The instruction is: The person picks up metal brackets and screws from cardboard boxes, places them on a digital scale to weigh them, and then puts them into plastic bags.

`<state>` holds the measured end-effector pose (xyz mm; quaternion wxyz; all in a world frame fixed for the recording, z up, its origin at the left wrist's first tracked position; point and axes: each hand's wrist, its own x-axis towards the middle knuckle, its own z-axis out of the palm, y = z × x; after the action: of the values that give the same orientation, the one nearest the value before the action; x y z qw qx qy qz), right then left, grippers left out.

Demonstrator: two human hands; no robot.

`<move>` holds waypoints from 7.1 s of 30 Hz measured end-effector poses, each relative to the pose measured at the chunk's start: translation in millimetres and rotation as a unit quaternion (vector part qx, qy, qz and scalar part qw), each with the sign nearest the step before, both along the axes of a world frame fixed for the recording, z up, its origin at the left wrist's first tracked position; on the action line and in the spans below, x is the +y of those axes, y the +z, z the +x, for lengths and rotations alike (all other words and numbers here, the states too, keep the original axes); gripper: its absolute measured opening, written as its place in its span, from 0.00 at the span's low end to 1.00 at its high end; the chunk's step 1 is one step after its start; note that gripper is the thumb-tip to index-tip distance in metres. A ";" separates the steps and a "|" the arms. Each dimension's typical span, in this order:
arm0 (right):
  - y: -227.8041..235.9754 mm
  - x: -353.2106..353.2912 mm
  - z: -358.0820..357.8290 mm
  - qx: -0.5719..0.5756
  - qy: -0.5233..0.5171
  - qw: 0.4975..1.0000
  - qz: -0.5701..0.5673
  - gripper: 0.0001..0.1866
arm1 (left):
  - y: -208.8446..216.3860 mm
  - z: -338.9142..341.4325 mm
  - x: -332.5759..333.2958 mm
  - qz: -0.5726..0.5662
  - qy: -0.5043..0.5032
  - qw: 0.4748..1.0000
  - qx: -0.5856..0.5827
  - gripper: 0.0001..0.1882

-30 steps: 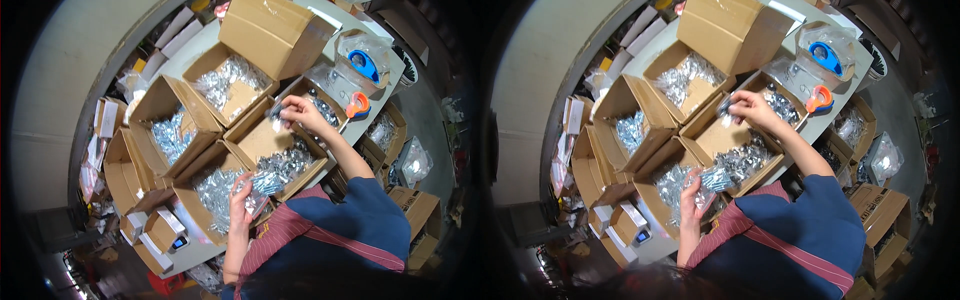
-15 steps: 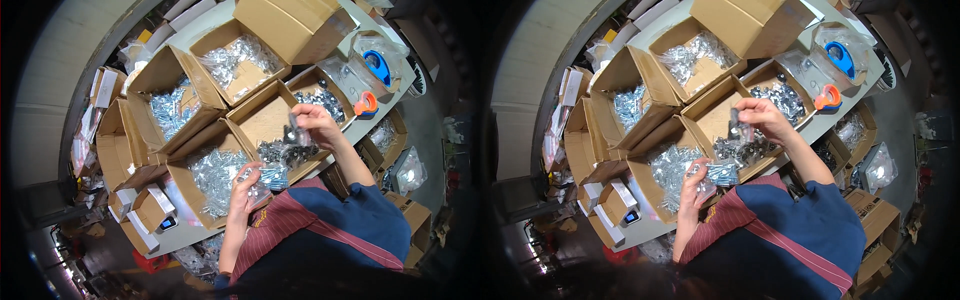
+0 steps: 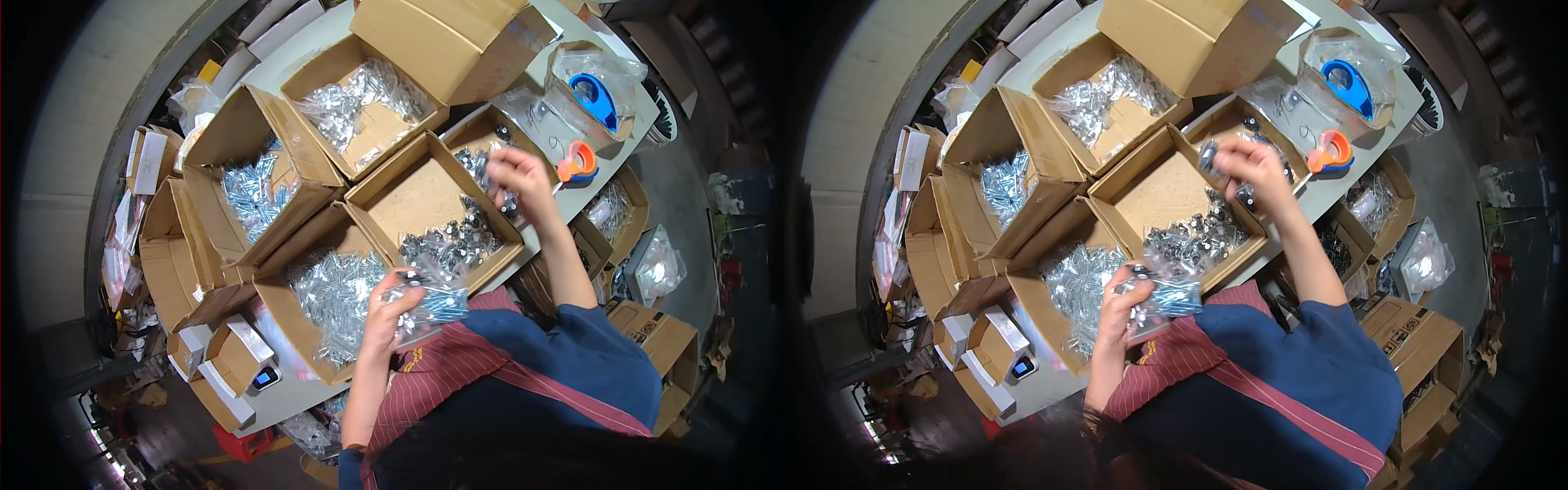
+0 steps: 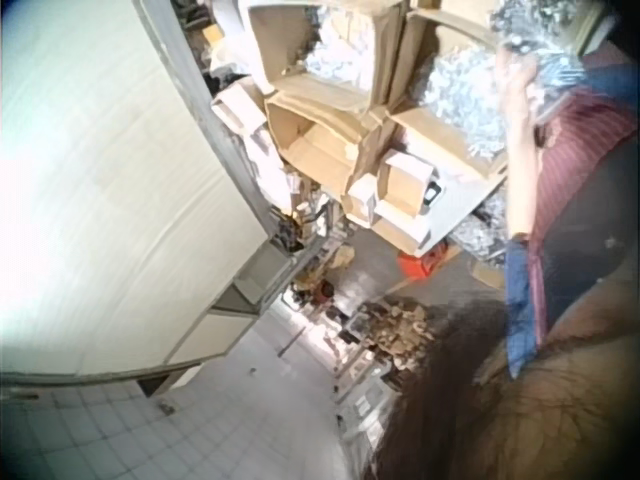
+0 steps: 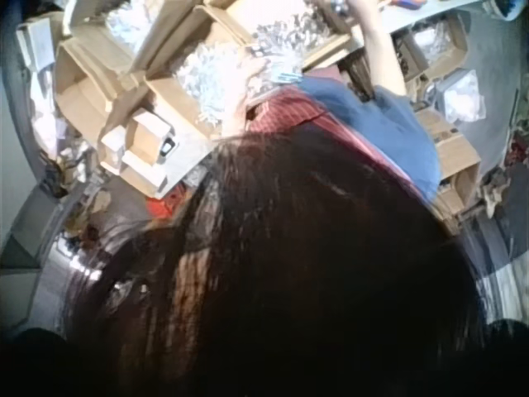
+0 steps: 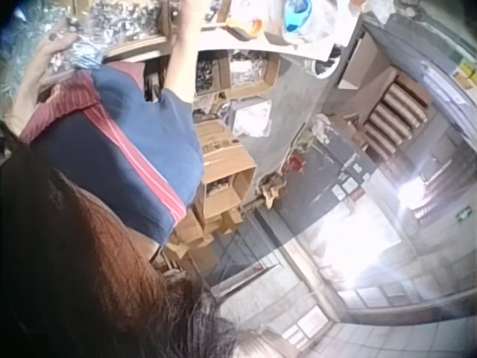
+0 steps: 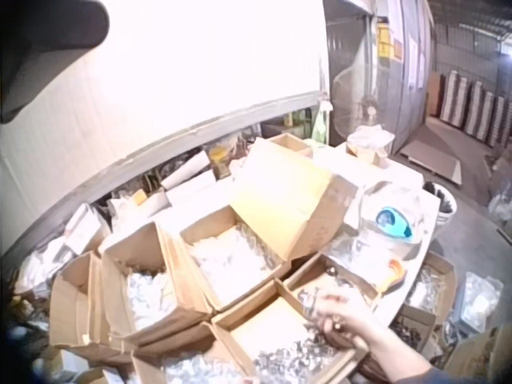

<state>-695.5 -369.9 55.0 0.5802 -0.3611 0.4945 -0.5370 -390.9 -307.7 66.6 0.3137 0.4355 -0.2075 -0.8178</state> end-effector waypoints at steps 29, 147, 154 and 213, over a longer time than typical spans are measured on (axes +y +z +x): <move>10.1 29.9 59.8 -0.026 0.195 0.978 0.075 0.10 | -9.5 75.5 58.4 -0.028 0.117 0.992 0.020 0.08; 10.5 59.1 476.4 0.383 0.639 0.648 -0.161 0.41 | -45.2 289.8 148.3 -0.595 0.136 0.493 -0.620 0.09; 11.3 53.2 452.2 0.311 0.584 0.746 -0.072 0.39 | 3.0 298.3 150.9 -0.644 0.120 0.445 -0.611 0.06; 17.0 155.3 475.6 0.406 0.471 0.560 -0.548 0.23 | 21.5 292.7 218.8 -0.319 0.002 0.584 -0.746 0.08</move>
<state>-219.9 -214.6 71.9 0.1793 -0.9709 0.0481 -0.1516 -98.2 -88.9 88.1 0.1690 0.7647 -0.6158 -0.0862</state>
